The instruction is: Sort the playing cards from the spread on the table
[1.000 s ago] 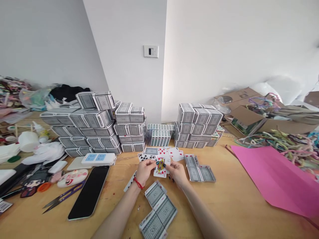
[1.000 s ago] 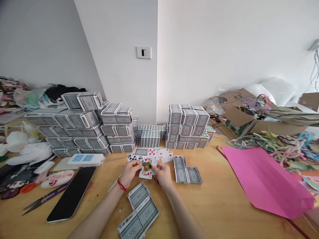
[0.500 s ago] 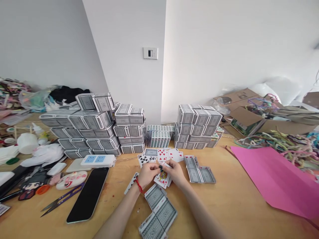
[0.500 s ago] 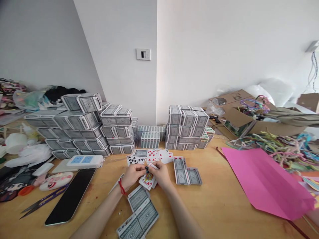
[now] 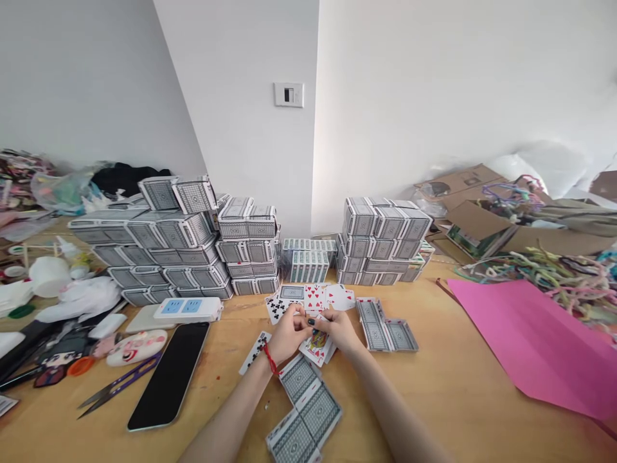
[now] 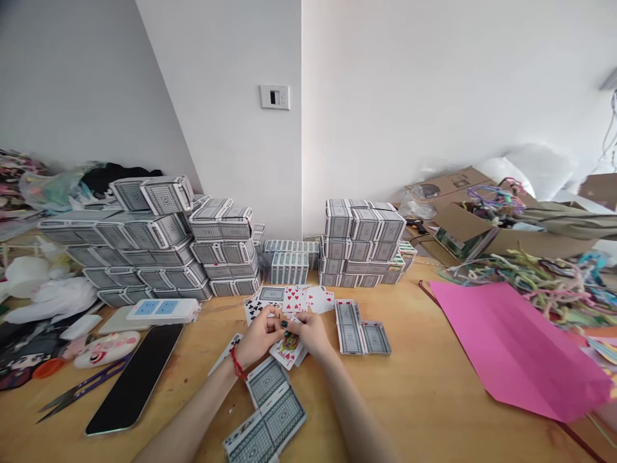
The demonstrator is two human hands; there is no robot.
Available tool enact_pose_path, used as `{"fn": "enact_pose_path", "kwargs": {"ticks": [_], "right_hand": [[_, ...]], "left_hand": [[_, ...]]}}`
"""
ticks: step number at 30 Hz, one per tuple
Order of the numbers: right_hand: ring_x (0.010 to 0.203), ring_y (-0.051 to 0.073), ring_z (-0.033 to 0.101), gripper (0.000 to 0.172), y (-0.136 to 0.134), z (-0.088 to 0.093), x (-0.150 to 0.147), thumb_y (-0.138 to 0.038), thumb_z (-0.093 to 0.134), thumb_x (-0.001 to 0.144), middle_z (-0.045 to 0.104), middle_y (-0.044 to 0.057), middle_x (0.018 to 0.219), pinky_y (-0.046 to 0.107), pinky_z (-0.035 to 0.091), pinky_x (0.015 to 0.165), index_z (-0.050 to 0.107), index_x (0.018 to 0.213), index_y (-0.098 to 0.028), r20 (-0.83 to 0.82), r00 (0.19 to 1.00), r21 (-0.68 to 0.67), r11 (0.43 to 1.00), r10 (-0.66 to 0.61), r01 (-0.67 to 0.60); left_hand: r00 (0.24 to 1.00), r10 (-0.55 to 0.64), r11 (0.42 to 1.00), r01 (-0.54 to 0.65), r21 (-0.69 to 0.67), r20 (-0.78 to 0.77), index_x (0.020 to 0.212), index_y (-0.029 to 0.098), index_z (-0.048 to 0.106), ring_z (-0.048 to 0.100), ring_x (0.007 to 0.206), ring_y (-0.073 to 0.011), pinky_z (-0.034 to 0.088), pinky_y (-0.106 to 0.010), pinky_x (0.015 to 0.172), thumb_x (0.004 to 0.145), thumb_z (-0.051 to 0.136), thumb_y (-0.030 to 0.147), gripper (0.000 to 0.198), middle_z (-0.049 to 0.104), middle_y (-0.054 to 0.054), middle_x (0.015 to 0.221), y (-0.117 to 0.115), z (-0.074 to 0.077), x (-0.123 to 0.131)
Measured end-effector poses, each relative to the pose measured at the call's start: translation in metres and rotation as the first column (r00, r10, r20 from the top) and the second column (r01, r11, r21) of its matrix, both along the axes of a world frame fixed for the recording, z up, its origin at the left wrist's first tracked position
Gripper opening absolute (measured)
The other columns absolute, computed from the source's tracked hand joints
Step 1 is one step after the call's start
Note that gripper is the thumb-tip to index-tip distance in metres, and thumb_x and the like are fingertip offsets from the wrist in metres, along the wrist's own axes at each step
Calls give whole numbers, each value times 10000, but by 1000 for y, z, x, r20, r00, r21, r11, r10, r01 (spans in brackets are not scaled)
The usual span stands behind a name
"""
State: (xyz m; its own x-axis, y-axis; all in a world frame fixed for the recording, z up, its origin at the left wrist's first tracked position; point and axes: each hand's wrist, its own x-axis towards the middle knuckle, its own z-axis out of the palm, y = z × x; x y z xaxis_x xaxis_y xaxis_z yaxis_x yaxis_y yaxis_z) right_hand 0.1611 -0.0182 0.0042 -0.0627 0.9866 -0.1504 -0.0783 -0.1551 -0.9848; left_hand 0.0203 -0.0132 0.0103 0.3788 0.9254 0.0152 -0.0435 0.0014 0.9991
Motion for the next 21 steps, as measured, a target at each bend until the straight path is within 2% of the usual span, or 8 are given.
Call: {"fn": "enact_pose_path", "kwargs": {"ticks": [4,8,12,16,21], "right_hand": [[399,72,372,255,-2,1,-4,-331,683,504,459,-50,418,202,304,409,511,464,-147,3,995,34,994,-101,101],[416,90,412,243,-4,3,-3,-352,668,518,489,-36,438,213,331,427,537,507,-148,-32,987,38,987,-158,159],[422,110,444,237,-6,4,-2,-352,673,513,516,-33,449,228,355,442,531,529,-164,-156,966,-2,978,-208,210],[430,117,452,231,-7,5,-4,-349,674,515,524,-33,463,231,363,443,525,536,-174,-179,956,2,972,-233,237],[427,107,434,230,-8,2,-7,-342,662,530,497,-36,459,222,354,438,513,550,-168,-173,962,12,976,-213,219]], "left_hand": [[999,29,999,-29,21,-23,794,185,385,424,457,-61,328,-182,493,620,617,173,290,450,96,499,0,0,1],[994,53,997,-48,59,-90,924,162,455,449,489,-79,338,-191,492,637,620,220,337,480,70,533,0,-1,0],[991,13,993,3,116,-134,798,143,529,502,613,-116,392,-225,578,710,551,317,195,544,6,653,1,-1,-1],[969,55,976,-1,218,-241,747,154,564,505,701,-148,394,-245,631,779,433,357,243,576,-16,722,-1,1,1],[947,77,949,27,314,-313,695,154,560,477,655,-140,374,-232,599,774,427,315,223,555,-12,659,-1,1,1]]}}
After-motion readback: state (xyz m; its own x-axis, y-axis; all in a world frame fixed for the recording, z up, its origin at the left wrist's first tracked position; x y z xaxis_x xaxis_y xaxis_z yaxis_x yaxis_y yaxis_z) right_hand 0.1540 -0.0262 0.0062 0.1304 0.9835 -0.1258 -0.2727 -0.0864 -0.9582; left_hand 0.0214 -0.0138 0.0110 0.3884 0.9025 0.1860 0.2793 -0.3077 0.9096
